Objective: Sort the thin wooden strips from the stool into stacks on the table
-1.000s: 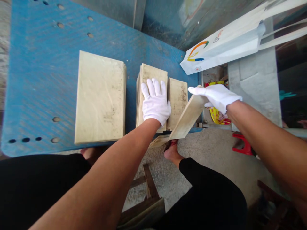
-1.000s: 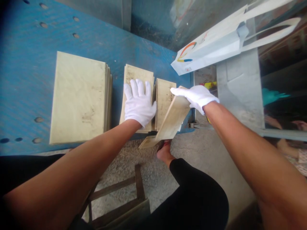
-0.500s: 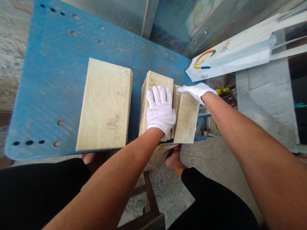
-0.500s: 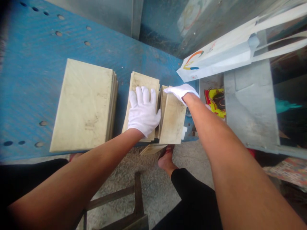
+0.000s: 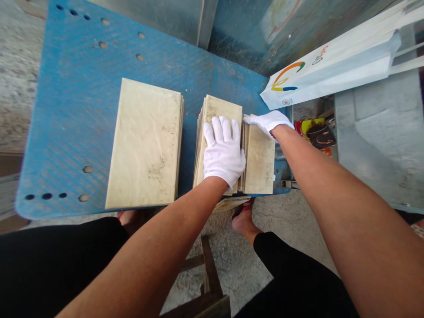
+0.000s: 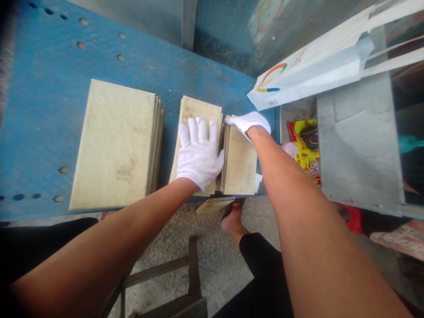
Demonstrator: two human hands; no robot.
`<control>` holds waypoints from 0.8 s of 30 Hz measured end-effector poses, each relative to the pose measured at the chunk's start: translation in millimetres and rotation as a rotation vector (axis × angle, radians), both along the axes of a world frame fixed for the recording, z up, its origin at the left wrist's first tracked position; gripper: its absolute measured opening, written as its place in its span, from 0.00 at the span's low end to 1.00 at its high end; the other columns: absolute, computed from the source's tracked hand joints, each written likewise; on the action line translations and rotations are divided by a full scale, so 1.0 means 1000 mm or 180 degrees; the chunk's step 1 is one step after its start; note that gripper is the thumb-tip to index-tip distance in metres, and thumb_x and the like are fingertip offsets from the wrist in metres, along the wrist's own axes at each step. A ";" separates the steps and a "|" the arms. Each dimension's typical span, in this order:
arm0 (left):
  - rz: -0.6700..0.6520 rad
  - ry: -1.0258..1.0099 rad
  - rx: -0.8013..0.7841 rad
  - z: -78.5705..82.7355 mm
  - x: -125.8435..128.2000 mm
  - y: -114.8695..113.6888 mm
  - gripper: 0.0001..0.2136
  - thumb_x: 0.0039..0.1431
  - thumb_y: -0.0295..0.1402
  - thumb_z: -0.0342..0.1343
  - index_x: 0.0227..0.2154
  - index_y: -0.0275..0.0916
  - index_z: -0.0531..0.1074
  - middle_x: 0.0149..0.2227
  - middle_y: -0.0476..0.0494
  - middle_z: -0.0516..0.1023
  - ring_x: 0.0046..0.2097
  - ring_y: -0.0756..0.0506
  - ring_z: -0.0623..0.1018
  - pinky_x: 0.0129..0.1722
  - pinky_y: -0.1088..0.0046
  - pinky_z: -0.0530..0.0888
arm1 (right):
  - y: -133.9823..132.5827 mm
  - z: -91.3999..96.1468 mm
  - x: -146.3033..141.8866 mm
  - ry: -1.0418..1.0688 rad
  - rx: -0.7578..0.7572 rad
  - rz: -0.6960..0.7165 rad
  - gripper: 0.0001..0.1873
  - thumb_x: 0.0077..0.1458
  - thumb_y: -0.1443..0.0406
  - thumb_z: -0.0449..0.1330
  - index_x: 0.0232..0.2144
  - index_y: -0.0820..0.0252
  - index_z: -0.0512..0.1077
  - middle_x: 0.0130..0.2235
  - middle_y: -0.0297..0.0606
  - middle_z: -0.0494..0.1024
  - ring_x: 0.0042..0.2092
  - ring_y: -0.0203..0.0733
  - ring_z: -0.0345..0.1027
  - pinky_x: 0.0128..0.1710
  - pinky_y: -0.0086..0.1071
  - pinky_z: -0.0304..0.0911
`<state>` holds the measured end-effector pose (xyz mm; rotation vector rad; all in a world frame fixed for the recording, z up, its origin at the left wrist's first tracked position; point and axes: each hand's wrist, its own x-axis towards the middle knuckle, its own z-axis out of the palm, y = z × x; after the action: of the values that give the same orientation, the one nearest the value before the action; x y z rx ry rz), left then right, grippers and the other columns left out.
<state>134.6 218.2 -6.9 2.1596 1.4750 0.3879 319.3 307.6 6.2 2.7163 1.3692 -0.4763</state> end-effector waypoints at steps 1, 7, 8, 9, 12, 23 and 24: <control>0.0011 0.0000 0.0011 -0.001 0.000 0.000 0.35 0.59 0.38 0.48 0.69 0.32 0.50 0.71 0.31 0.50 0.72 0.29 0.44 0.69 0.41 0.39 | 0.000 0.003 -0.005 -0.0094 -0.0219 -0.0046 0.33 0.43 0.47 0.68 0.39 0.73 0.77 0.51 0.58 0.76 0.55 0.62 0.70 0.53 0.50 0.64; -0.0056 0.0076 -0.0035 0.001 0.000 0.000 0.37 0.59 0.40 0.48 0.69 0.27 0.50 0.71 0.25 0.48 0.72 0.26 0.43 0.69 0.44 0.36 | -0.008 0.011 -0.008 -0.0450 0.0398 0.0075 0.30 0.55 0.49 0.60 0.41 0.75 0.76 0.50 0.60 0.75 0.59 0.59 0.66 0.58 0.49 0.59; -0.0079 0.0077 -0.0050 0.001 0.000 0.001 0.37 0.59 0.40 0.48 0.69 0.26 0.50 0.71 0.24 0.47 0.72 0.25 0.43 0.69 0.44 0.36 | -0.013 0.011 -0.004 -0.0424 0.0626 0.0070 0.27 0.55 0.50 0.62 0.40 0.73 0.76 0.49 0.59 0.76 0.58 0.59 0.67 0.58 0.51 0.60; -0.0089 0.0057 -0.0070 0.002 0.000 0.001 0.38 0.58 0.39 0.49 0.69 0.25 0.50 0.71 0.23 0.47 0.72 0.25 0.42 0.69 0.43 0.35 | -0.021 0.011 0.001 -0.0363 0.0853 0.0054 0.25 0.55 0.51 0.61 0.39 0.71 0.76 0.47 0.56 0.77 0.57 0.58 0.68 0.57 0.52 0.60; -0.0041 -0.0118 -0.0152 0.001 -0.001 0.001 0.38 0.57 0.39 0.49 0.69 0.28 0.49 0.72 0.28 0.47 0.72 0.27 0.40 0.69 0.46 0.32 | -0.059 0.007 0.014 -0.0022 0.1582 -0.0138 0.21 0.57 0.54 0.59 0.42 0.67 0.75 0.45 0.49 0.79 0.51 0.51 0.73 0.55 0.51 0.64; 0.0038 -0.0260 -0.0079 -0.003 0.001 -0.001 0.38 0.56 0.38 0.48 0.69 0.33 0.49 0.72 0.35 0.48 0.73 0.30 0.38 0.68 0.49 0.29 | -0.299 -0.051 0.001 0.0949 0.2564 -0.2440 0.33 0.44 0.49 0.65 0.48 0.63 0.71 0.44 0.46 0.80 0.43 0.45 0.77 0.45 0.39 0.73; 0.0025 -0.0255 -0.0078 -0.003 0.001 -0.001 0.38 0.56 0.38 0.48 0.69 0.32 0.49 0.72 0.34 0.48 0.72 0.29 0.38 0.68 0.49 0.29 | -0.312 -0.061 -0.005 0.1138 0.2387 -0.2708 0.34 0.42 0.48 0.65 0.47 0.63 0.71 0.44 0.46 0.79 0.42 0.45 0.77 0.44 0.39 0.73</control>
<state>136.0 217.5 -9.9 2.0950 1.4373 0.4515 313.9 -4.3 -54.9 3.9568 0.3309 -0.5849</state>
